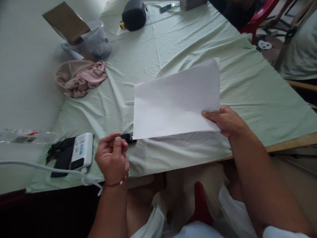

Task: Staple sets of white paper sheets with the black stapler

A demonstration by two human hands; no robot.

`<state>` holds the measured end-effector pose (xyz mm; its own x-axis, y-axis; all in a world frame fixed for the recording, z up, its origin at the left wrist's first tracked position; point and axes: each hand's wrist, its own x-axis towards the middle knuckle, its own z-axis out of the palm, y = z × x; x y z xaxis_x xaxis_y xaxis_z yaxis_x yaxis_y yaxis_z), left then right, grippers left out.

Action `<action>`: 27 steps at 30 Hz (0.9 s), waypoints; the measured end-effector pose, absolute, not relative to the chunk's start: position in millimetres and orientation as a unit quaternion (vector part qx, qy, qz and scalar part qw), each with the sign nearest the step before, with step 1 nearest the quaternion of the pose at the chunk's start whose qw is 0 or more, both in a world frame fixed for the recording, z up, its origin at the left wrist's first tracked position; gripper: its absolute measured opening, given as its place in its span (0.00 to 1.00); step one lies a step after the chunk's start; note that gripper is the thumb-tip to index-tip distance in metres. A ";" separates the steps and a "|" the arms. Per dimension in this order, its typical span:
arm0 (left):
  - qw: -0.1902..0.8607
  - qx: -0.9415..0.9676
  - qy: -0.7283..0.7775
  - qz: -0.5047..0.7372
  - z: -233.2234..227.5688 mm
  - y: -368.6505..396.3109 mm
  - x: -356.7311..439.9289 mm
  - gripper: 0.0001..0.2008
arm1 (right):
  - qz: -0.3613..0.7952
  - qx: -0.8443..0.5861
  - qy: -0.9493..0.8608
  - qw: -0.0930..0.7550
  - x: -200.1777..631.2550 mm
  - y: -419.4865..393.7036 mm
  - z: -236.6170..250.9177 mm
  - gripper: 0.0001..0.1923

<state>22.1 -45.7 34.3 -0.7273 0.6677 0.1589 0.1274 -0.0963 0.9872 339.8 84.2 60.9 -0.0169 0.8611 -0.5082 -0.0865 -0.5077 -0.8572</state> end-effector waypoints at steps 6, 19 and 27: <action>-0.046 0.307 0.687 0.657 30.1 -43.0 -6.1 0.04 | 0.672 -0.558 -0.356 0.332 324.8 80.7 53.7 0.12; -0.051 0.442 0.826 0.345 -8.3 -30.2 -40.2 0.19 | 0.651 -0.557 -0.435 0.276 293.3 75.9 44.9 0.10; -0.002 0.432 0.859 0.275 -6.8 -28.3 -38.5 0.26 | 0.633 -0.571 -0.437 0.286 287.7 77.1 38.4 0.08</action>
